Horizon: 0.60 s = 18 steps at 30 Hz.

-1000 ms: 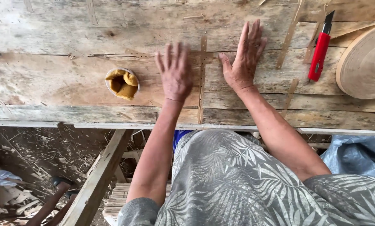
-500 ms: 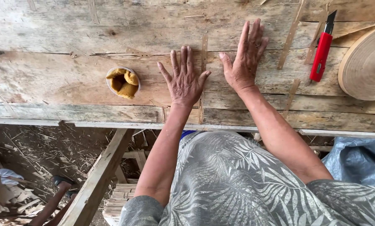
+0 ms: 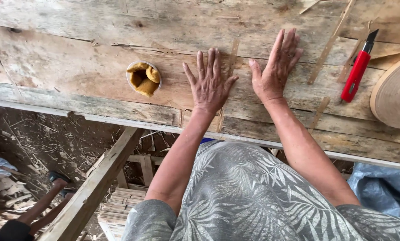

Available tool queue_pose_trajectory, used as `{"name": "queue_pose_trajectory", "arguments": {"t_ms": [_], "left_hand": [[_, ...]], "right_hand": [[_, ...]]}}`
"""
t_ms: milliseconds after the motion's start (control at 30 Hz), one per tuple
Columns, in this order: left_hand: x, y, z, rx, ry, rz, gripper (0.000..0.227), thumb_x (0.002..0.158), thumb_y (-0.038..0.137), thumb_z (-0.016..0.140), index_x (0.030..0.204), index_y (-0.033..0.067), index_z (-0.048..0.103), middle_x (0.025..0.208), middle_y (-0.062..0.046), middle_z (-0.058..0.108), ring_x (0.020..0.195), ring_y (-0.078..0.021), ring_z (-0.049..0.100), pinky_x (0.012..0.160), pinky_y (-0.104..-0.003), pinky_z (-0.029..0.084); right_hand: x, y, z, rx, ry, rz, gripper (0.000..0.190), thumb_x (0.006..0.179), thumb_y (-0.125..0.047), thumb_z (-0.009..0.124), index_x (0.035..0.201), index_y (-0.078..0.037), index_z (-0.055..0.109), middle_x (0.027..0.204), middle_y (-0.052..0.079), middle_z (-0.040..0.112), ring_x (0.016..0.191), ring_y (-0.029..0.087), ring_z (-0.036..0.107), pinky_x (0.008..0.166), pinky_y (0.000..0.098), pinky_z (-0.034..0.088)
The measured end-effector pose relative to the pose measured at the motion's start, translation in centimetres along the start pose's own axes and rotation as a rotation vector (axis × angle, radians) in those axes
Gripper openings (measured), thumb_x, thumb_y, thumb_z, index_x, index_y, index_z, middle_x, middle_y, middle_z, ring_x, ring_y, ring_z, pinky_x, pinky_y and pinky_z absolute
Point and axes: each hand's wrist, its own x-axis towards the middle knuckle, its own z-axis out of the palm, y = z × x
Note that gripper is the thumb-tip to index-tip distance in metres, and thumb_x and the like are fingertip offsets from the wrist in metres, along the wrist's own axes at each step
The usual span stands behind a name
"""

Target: The person is cutting thin strips of wood veneer from a roll and carefully fitting them onto a wooden panel using a utility knife and adhesive.

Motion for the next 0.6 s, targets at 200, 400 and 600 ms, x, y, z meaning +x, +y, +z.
{"name": "queue_pose_trajectory", "arguments": {"t_ms": [200, 400, 600], "left_hand": [[-0.3, 0.5, 1.2, -0.068, 0.374, 0.161, 0.084, 0.105, 0.078, 0.014, 0.166, 0.0241, -0.009, 0.170, 0.005, -0.019, 0.157, -0.0247, -0.017, 0.124, -0.069, -0.008], [-0.1, -0.9, 2.4, -0.137, 0.376, 0.014, 0.090, 0.101, 0.081, 0.007, 0.169, 0.0230, -0.009, 0.170, 0.006, -0.022, 0.159, -0.0223, -0.017, 0.124, -0.066, -0.013], [-0.3, -4.1, 1.7, -0.141, 0.099, -0.270, 0.104, 0.094, 0.082, 0.008, 0.164, 0.0078, -0.009, 0.170, -0.011, -0.016, 0.156, -0.0297, -0.018, 0.121, -0.060, -0.017]], "right_hand": [[-0.3, -0.4, -0.2, -0.008, -0.002, -0.002, 0.097, 0.114, -0.054, 0.066, 0.172, -0.012, 0.000, 0.178, 0.013, -0.004, 0.169, 0.034, -0.004, 0.136, 0.0626, -0.005], [-0.4, -0.9, -0.8, 0.051, -0.013, 0.002, 0.097, 0.112, -0.046, 0.070, 0.171, -0.011, 0.002, 0.178, 0.015, -0.004, 0.168, 0.035, -0.003, 0.134, 0.0644, -0.006], [-0.4, -0.7, -0.6, 0.047, 0.004, 0.010, 0.097, 0.112, -0.046, 0.070, 0.172, -0.014, 0.001, 0.178, 0.014, -0.005, 0.168, 0.035, -0.003, 0.134, 0.0627, -0.007]]}}
